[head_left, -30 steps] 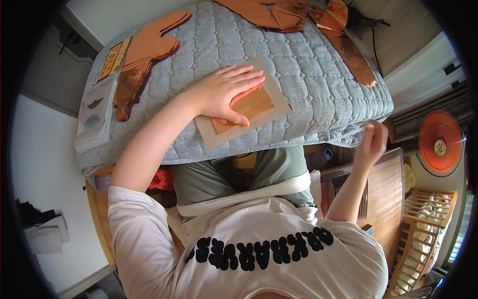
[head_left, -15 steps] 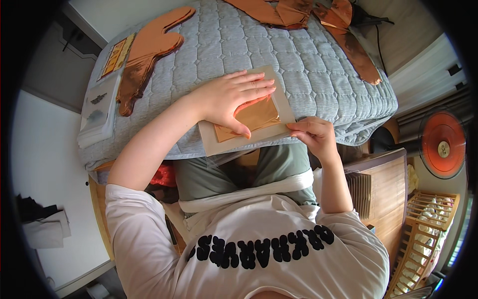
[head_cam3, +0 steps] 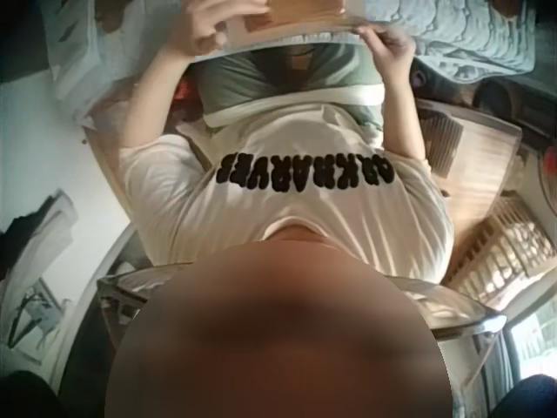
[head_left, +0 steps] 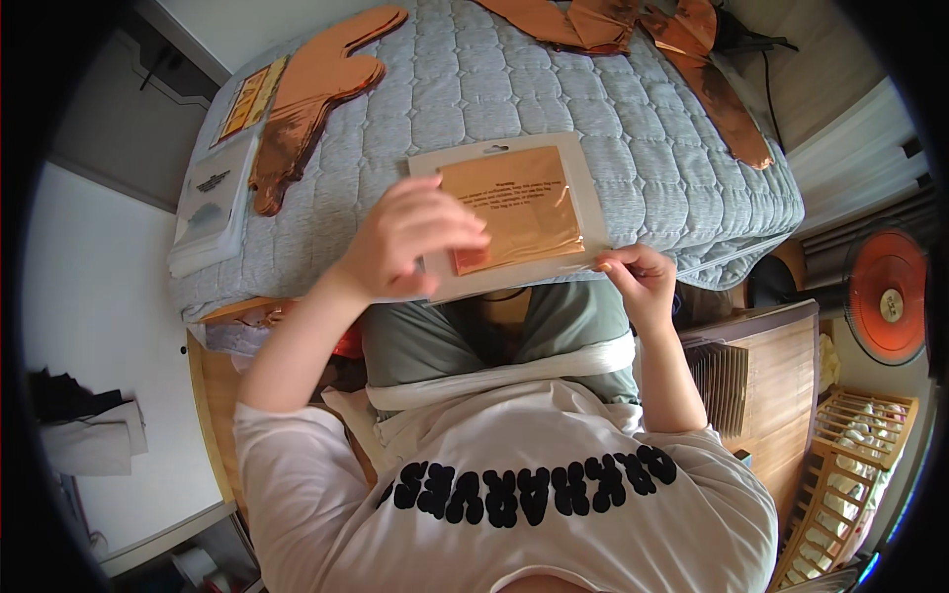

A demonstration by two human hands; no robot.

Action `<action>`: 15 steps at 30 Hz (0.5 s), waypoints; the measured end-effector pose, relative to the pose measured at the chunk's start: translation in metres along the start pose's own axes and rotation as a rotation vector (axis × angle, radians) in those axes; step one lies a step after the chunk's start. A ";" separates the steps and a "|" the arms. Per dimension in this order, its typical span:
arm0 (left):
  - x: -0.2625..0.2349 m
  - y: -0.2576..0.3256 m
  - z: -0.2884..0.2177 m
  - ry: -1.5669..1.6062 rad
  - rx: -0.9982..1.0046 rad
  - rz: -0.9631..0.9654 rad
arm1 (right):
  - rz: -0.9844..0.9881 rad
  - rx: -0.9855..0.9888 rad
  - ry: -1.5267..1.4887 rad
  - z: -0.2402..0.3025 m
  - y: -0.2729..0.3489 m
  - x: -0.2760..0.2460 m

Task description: Folding and packaging decorative copper-colored foil items into plastic sleeves with cardboard backing.

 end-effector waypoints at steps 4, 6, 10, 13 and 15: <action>0.013 0.047 -0.033 -0.002 -0.203 -0.056 | 0.016 0.016 -0.040 -0.003 0.009 0.002; 0.034 0.069 -0.040 -0.021 -0.256 -0.159 | 0.023 0.016 -0.052 -0.003 0.012 0.008; 0.054 0.097 -0.045 0.034 -0.365 -0.430 | 0.028 0.026 -0.108 -0.009 0.013 0.014; 0.051 0.097 -0.053 -0.038 -0.530 -0.575 | 0.017 0.073 -0.140 -0.015 0.016 0.015; 0.049 0.099 -0.054 -0.131 -0.647 -0.600 | -0.002 0.092 -0.163 -0.024 0.018 0.015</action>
Point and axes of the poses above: each hand's wrist, its own y-axis away from the middle knuckle, its own x-axis out of the palm, z = x × y, the point moved 6 cm from there along -y, towards the middle knuckle, and after that the axes turned 6 degrees about x, right-handed, at the moved point
